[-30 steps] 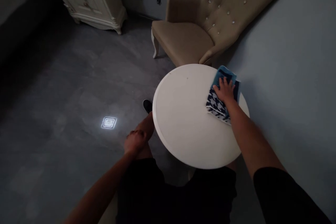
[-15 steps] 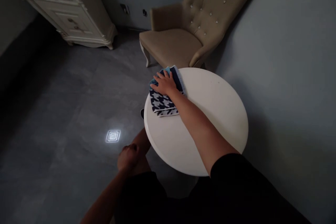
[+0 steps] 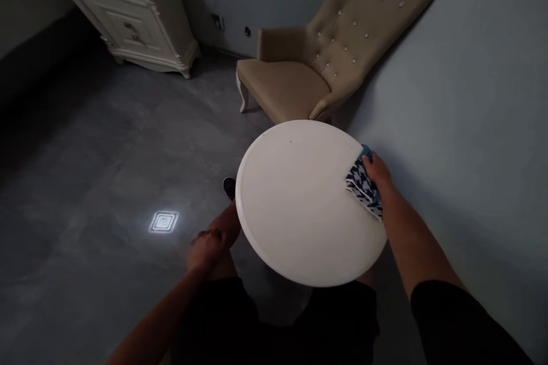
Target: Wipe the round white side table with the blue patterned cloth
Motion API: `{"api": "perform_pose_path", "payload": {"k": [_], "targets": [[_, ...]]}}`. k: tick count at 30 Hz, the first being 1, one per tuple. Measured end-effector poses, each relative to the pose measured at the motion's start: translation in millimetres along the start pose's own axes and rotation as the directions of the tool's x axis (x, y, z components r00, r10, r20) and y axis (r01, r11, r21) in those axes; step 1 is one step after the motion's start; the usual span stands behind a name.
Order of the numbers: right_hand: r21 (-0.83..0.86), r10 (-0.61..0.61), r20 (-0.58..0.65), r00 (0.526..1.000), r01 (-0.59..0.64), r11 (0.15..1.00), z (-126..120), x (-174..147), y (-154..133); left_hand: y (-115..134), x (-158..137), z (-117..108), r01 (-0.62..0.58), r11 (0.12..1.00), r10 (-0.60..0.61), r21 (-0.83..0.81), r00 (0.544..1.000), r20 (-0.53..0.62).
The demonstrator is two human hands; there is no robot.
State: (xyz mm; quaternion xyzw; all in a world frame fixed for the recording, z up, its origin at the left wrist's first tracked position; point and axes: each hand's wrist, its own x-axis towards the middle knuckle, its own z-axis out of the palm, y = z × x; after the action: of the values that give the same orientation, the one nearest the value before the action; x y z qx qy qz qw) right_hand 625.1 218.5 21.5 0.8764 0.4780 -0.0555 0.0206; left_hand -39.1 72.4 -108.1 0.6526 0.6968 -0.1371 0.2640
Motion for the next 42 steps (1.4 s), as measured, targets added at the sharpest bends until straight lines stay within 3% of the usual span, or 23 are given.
{"api": "perform_pose_path", "payload": {"k": [3, 6, 8, 11, 15, 17, 20, 22, 25, 28, 31, 36, 39, 42], "targets": [[0.024, 0.074, 0.01, 0.997, -0.074, 0.997, 0, -14, 8, -1, -1, 4, 0.004, 1.0, -0.004, -0.027, 1.0, -0.016], [-0.067, 0.104, -0.022, 0.994, -0.105, 0.992, -2, -23, -34, 0, -2, 3, 0.012, 0.999, -0.012, -0.037, 1.0, -0.018], [-0.098, 0.056, 0.004, 0.998, -0.055, 0.994, -3, -28, -85, 2, -3, 1, 0.017, 1.0, -0.017, -0.026, 1.0, -0.01], [-0.065, -0.156, 0.052, 0.986, 0.159, 0.985, -3, -43, -183, 3, -4, -3, 0.009, 1.0, -0.009, -0.014, 1.0, 0.01], [0.019, -0.414, 0.041, 0.909, 0.413, 0.91, 7, -83, -324, -2, -4, -3, 0.03, 0.999, -0.03, -0.031, 0.999, 0.013], [0.078, -0.506, 0.018, 0.862, 0.504, 0.86, 14, -109, -381, -5, -2, 0, 0.043, 0.998, -0.042, -0.037, 0.999, 0.021], [0.129, -0.648, -0.009, 0.761, 0.644, 0.754, 22, -141, -432, -9, 2, 3, 0.077, 0.996, -0.076, -0.035, 0.997, 0.032], [0.147, -0.688, 0.004, 0.726, 0.68, 0.718, 24, -153, -440, -10, 5, 4, 0.082, 0.996, -0.081, -0.03, 0.996, 0.038], [0.152, -0.714, -0.004, 0.701, 0.706, 0.692, 23, -153, -419, -11, 8, 6, 0.078, 0.997, -0.077, -0.017, 0.996, 0.044], [0.103, -0.711, -0.032, 0.703, 0.71, 0.697, 18, -138, -367, -10, 9, 7, 0.093, 0.996, -0.093, -0.007, 0.995, 0.039], [0.055, -0.617, -0.008, 0.787, 0.617, 0.785, 12, -114, -288, -6, 9, 6, 0.072, 0.997, -0.072, 0.007, 0.997, 0.039], [-0.076, -0.347, 0.052, 0.936, 0.35, 0.934, 2, -90, -119, 1, 6, 2, 0.053, 0.998, -0.054, 0.018, 0.997, 0.057], [-0.154, -0.174, 0.062, 0.983, 0.182, 0.971, 1, -98, -27, 1, 3, 1, 0.048, 0.999, -0.048, -0.011, 0.998, 0.038], [-0.215, -0.068, 0.028, 0.997, 0.072, 0.974, 3, -112, 26, -1, -1, 1, 0.029, 0.999, -0.028, -0.034, 0.999, 0.017]]}}
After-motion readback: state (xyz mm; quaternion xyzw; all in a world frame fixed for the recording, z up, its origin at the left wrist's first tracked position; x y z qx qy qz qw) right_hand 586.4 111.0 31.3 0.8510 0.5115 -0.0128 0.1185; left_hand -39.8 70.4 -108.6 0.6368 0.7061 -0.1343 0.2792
